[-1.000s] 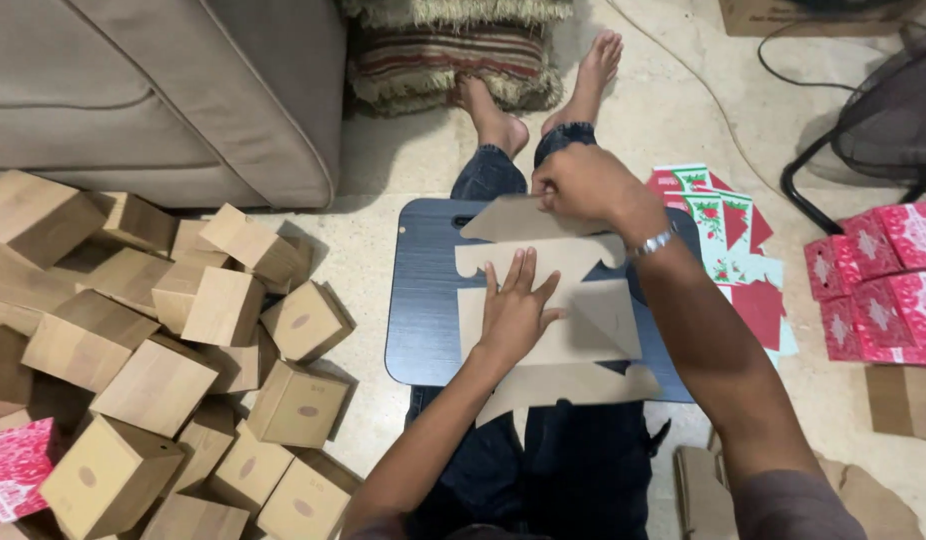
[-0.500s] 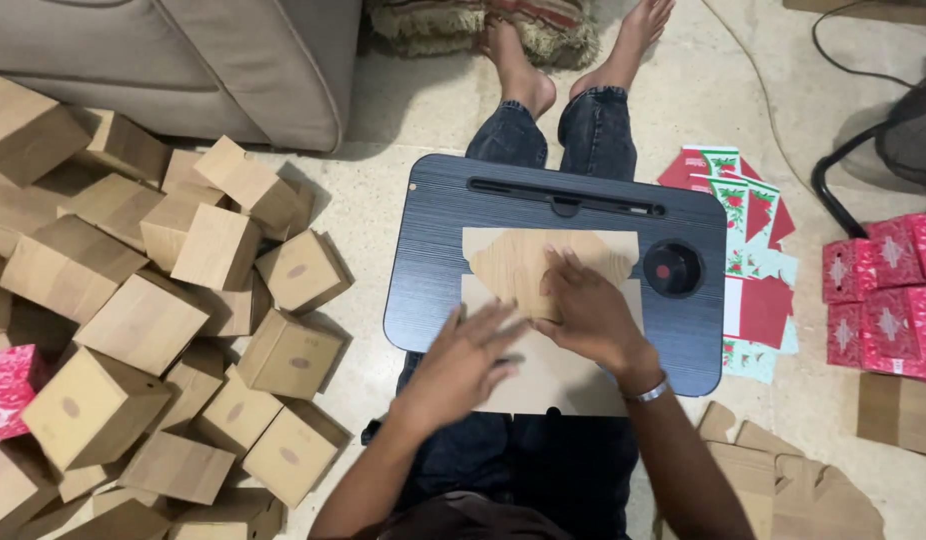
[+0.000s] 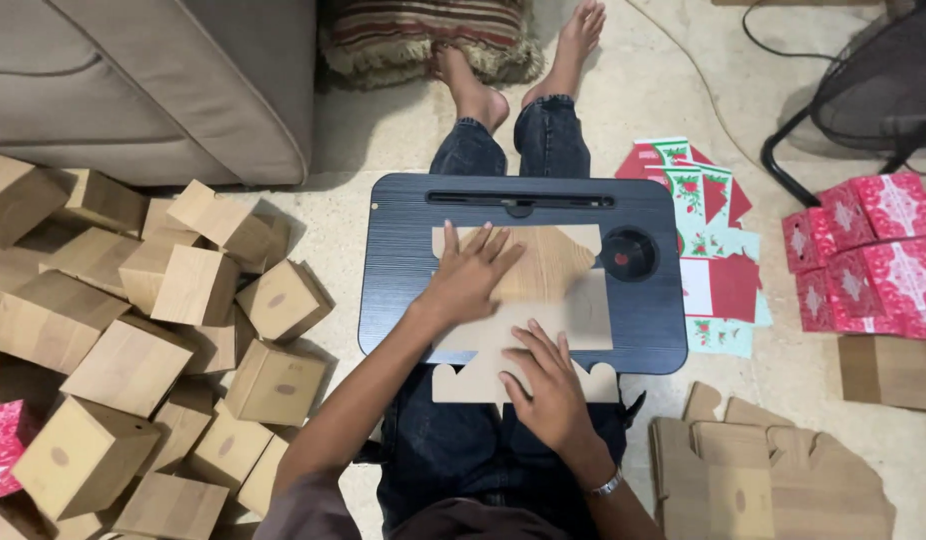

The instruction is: The person sits on the floor and folds flat cardboard pieces into small boxes. They fold the side flaps, tuck the top flaps, and place the finished boxes into a pile on the floor.

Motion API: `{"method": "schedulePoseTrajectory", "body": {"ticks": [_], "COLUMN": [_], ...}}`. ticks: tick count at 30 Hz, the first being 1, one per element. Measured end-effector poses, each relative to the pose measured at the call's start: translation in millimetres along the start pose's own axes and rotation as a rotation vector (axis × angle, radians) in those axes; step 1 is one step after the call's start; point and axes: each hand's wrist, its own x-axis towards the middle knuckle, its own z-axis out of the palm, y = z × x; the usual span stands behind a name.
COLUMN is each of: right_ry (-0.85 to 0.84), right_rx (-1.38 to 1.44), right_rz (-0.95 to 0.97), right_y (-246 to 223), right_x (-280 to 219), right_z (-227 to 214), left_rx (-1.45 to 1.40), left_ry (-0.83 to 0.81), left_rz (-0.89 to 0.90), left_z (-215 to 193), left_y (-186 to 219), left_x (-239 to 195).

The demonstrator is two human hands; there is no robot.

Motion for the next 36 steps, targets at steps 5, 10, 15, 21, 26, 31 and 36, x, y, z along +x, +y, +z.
{"method": "schedulePoseTrajectory", "body": {"ticks": [5, 10, 15, 21, 26, 31, 36], "right_ry": [-0.101, -0.086, -0.545, -0.418, -0.235, -0.367, -0.064], "right_rx": [-0.096, -0.147, -0.122, 0.282, -0.086, -0.353, 0.058], "right_rz": [-0.037, -0.047, -0.179, -0.143, -0.222, -0.091, -0.153], "right_y": [-6.6, 8.7, -18.8, -13.5, 17.9, 44.1, 32.5], "right_x": [22.8, 52.1, 50.6, 80.9, 146.8, 154.2, 126.2], "right_z": [-12.6, -5.3, -77.3, -129.1, -74.5, -34.4, -81.9], "left_rx": [-0.132, -0.169, -0.198, -0.123, -0.194, -0.229, -0.322], "left_ry": [0.424, 0.578, 0.37, 0.35, 0.38, 0.352, 0.468], "left_rz": [0.087, 0.179, 0.113, 0.131, 0.092, 0.068, 0.088], "left_z": [-1.1, -21.6, 0.9, 52.5, 60.6, 69.0, 39.7], "left_y": [-14.9, -0.5, 20.1, 26.8, 37.9, 37.3, 41.8], "left_x": [12.6, -10.9, -46.8, -72.5, -80.1, -77.3, -82.8]}}
